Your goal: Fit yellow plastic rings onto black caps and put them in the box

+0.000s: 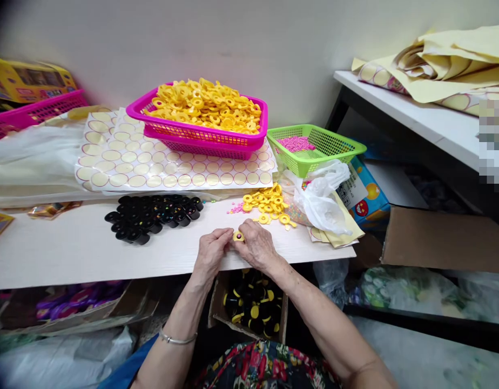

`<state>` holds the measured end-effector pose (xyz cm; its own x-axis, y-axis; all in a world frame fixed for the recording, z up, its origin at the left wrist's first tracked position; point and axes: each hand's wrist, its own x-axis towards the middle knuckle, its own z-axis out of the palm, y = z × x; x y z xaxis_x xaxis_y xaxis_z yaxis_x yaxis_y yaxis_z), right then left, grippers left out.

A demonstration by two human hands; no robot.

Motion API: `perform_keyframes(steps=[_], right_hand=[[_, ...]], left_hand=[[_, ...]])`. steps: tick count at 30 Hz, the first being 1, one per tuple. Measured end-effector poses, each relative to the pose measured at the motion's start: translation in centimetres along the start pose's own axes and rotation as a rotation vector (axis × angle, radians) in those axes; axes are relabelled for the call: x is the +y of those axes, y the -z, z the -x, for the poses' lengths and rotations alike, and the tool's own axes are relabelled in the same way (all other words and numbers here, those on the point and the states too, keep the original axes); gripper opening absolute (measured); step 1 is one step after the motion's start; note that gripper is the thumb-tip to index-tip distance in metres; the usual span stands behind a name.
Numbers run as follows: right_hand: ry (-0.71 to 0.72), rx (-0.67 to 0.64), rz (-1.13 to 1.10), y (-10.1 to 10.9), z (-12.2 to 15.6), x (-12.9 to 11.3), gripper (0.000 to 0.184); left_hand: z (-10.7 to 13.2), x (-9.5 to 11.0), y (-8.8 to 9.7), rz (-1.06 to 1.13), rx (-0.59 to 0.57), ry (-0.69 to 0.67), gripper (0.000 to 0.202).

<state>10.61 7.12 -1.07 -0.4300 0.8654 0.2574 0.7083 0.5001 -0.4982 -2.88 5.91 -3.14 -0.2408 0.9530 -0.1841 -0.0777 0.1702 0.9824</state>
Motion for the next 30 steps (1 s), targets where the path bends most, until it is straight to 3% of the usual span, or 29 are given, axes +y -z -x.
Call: perform_keyframes(steps=[4, 7, 13, 17, 24, 30], right_hand=[[-0.062, 0.002, -0.111, -0.4, -0.3, 0.4, 0.007], [-0.145, 0.032, -0.343, -0.7, -0.5, 0.7, 0.012], [-0.545, 0.037, -0.950, -1.2, -0.3, 0.4, 0.027], [-0.689, 0.066, -1.021, -1.8, -0.3, -0.1, 0.031], [-0.764, 0.110, -1.092, -2.3, -0.6, -0.5, 0.028], [-0.778, 0.116, -1.153, -2.9, -0.6, -0.1, 0.027]], left_hand=[[-0.5, -0.5, -0.5, -0.085, -0.072, -0.079, 0.026], [-0.7, -0.5, -0.6, -0.130, -0.057, -0.075, 0.024], [-0.5, -0.2, -1.1, -0.092, 0.006, -0.044, 0.019], [-0.2, -0.4, -1.6, 0.002, 0.045, 0.037, 0.022], [0.0, 0.1, -2.3, 0.112, 0.090, 0.149, 0.023], [0.0, -1.1, -2.6, 0.012, 0.098, -0.007, 0.021]])
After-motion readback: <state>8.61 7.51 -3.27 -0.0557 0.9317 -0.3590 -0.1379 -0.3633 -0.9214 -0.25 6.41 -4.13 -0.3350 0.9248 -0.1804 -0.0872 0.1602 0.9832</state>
